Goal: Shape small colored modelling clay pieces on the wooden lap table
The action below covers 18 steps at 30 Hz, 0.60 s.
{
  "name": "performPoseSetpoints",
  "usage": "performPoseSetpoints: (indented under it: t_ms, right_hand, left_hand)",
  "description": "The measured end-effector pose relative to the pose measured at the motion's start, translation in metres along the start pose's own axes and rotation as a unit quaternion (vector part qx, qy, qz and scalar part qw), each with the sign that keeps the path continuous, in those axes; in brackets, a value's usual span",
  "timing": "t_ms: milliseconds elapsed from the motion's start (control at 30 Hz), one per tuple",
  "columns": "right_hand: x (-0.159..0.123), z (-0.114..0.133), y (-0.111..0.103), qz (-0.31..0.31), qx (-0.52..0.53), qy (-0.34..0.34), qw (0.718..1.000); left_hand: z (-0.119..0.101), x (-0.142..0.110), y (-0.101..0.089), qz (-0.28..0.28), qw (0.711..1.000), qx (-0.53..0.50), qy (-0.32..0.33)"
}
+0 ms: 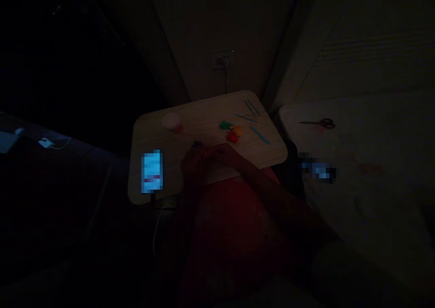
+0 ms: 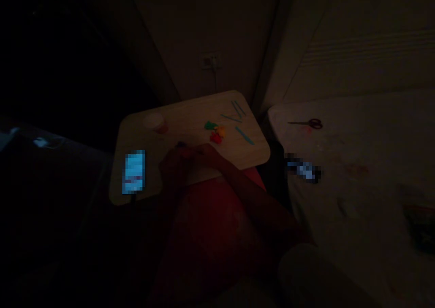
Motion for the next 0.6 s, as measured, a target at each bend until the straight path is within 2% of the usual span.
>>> performPoseSetpoints:
  t_ms: [200,433,600]
  right_hand:
    - [0.000,0.009,-0.007,-0.018,-0.042,-0.021,0.999]
    - [-0.001,0.011,-0.008,-0.020,-0.006,-0.013,1.000]
    - [-0.002,0.010,-0.006,-0.011,0.009,-0.009,1.000]
  left_hand:
    - [-0.012,0.004,0.009,0.039,0.998,0.012,0.049]
    - [-0.003,0.001,0.015,0.054,0.998,0.012,0.024]
    - [-0.002,-0.001,0.015,0.050,0.998,0.016,0.032]
Point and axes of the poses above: each hand's wrist, its own x-axis towards the middle knuckle, its own y-axis out of the palm, z = x × y, the point moved 10 cm from there along x, towards the middle knuckle, and after that the axes turned 3 degrees about -z, right-handed, at the moved point
